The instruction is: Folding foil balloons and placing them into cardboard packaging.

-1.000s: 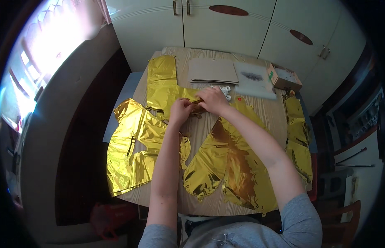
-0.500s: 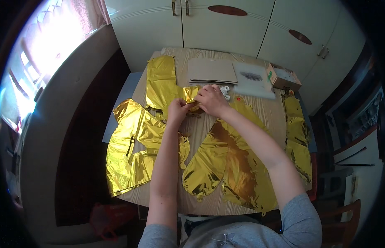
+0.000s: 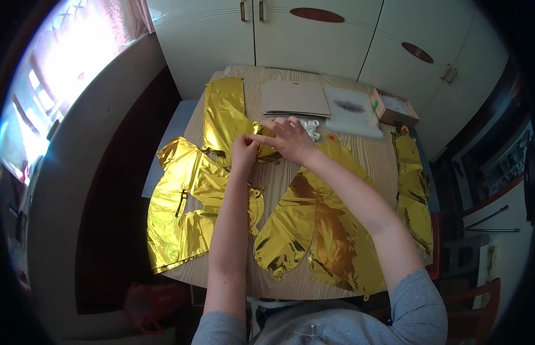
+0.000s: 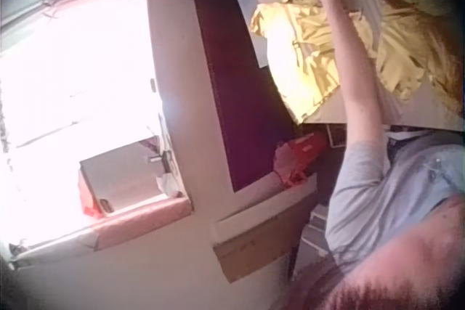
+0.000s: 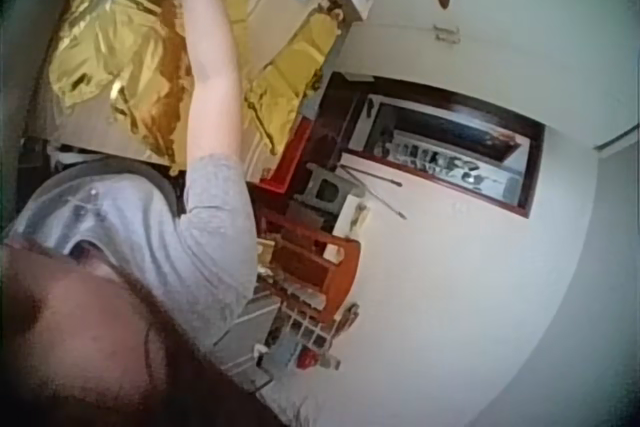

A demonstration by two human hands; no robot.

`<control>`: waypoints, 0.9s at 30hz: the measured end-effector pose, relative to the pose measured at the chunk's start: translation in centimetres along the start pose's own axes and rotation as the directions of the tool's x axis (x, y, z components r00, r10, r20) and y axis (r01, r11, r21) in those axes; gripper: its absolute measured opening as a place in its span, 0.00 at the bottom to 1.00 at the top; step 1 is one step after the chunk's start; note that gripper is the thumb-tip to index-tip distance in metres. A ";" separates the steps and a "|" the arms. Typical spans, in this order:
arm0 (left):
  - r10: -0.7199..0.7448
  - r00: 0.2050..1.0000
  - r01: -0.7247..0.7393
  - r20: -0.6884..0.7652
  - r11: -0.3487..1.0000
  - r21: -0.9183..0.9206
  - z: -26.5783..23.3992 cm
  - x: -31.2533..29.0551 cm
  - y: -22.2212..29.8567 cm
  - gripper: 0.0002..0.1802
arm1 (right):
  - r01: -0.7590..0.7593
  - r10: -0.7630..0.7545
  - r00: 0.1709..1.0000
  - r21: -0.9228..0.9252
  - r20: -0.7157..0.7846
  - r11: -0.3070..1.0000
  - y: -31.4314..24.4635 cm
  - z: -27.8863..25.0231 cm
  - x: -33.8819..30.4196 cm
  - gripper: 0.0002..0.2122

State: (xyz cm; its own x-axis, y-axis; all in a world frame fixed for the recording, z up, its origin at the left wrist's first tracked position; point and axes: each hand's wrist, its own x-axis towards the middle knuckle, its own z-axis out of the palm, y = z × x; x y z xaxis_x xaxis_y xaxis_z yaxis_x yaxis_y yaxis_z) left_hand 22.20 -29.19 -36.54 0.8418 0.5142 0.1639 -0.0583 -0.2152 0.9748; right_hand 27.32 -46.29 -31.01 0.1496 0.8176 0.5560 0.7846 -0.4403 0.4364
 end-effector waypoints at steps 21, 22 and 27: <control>0.270 0.960 -0.278 0.072 0.897 0.344 0.2 -1.0 2.1 0.12 | -0.178 0.189 0.980 0.151 -0.066 0.972 -0.5 0.1 2.7 0.03; 0.384 0.923 -0.354 0.041 0.801 0.483 0.4 -1.1 2.0 0.11 | -0.198 0.213 0.973 0.160 -0.087 0.967 -0.5 0.2 2.5 0.04; 0.517 0.853 -0.288 -0.080 0.591 0.753 -0.3 -1.0 2.5 0.05 | -0.366 0.413 0.904 0.301 -0.107 0.880 -1.4 0.6 2.2 0.12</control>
State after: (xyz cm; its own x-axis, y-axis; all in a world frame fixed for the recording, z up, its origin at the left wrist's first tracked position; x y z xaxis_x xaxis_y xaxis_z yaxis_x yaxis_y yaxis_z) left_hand 21.05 -29.98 -34.27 0.6449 0.3934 0.6553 0.1275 -0.9007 0.4153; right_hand 26.91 -43.66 -30.86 0.3948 0.5178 0.7589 0.8171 -0.5755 -0.0324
